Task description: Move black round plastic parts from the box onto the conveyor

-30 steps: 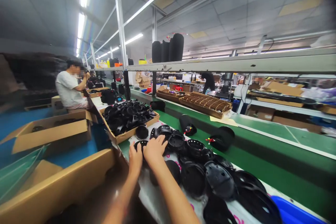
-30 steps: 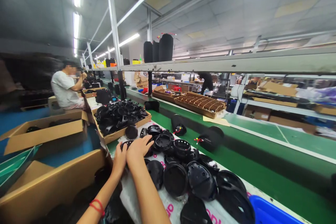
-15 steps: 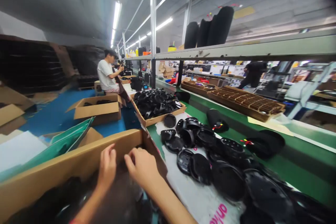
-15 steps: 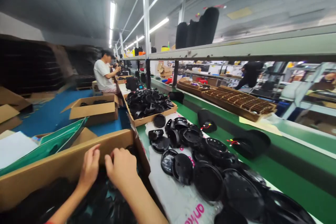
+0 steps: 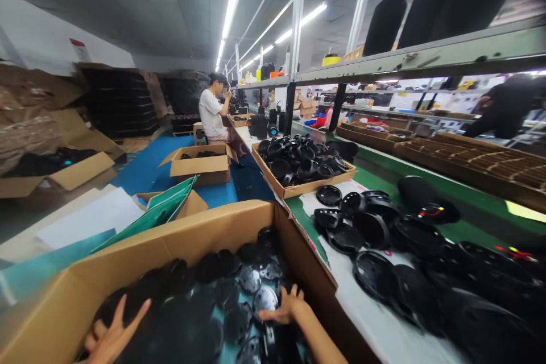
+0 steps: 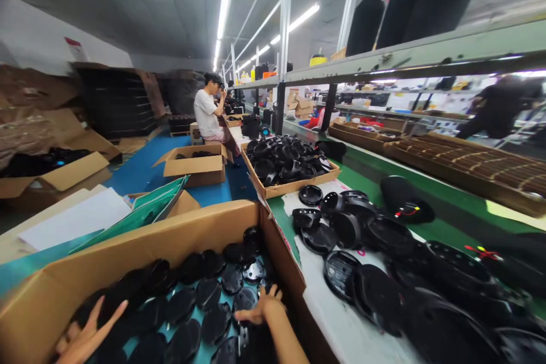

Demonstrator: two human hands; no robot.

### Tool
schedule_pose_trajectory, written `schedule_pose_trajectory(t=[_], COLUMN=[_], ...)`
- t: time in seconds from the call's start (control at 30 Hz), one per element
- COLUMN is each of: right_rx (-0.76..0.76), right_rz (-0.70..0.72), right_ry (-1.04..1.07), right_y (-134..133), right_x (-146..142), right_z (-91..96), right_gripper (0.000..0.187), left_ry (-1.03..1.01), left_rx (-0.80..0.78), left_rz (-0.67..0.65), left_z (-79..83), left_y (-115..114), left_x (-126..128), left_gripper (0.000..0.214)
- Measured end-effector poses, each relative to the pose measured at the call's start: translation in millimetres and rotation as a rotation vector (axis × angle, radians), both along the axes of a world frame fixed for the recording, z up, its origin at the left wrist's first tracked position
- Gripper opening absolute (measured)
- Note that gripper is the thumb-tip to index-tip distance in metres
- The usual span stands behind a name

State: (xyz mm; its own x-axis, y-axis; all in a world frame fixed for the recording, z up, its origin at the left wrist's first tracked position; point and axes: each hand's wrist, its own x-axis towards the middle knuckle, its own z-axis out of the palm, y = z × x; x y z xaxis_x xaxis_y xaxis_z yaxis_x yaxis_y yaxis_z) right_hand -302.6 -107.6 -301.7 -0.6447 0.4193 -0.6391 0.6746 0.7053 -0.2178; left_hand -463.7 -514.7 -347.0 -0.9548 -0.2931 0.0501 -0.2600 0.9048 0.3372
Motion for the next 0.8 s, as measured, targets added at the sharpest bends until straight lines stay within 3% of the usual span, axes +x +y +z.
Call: schedule_pose_trajectory(t=[0.13,0.27,0.37,0.43,0.6,0.67,0.8], right_rx=[0.048,0.057,0.036,0.017,-0.048,-0.072,-0.105], right_rz=[0.017,0.042,0.043,0.033,-0.011,-0.047,-0.127], right_ry=[0.061,0.227,0.351,0.402,0.431,0.421,0.422], right_y=[1,10,16,16,11,12,17], right_x=[-9,-28,-49,-66,-95,-99,-102], right_z=[-1.4,0.9,-2.1,-6.9,-21.2,-25.2,-28.7], right_gripper=[0.047,0.048,0.050,0.050,0.050,0.051,0.054], left_ry=[-0.107,-0.106,-0.157,-0.152,-0.142,-0.159,-0.192], left_rx=[0.022,0.104,0.205,0.229,0.238,0.218,0.209], left_rz=[0.162,0.119,0.143,0.039,-0.533,-0.576,-0.483], left_z=[5.9,18.8,16.1,9.5,-5.4,-8.4,-11.6], left_y=[28,51,70,85,124,136,151], left_x=[-12,-31,-43,-43,-24,-20,-31], left_gripper=[0.080,0.089,0.084,0.077,0.042,0.043,0.056])
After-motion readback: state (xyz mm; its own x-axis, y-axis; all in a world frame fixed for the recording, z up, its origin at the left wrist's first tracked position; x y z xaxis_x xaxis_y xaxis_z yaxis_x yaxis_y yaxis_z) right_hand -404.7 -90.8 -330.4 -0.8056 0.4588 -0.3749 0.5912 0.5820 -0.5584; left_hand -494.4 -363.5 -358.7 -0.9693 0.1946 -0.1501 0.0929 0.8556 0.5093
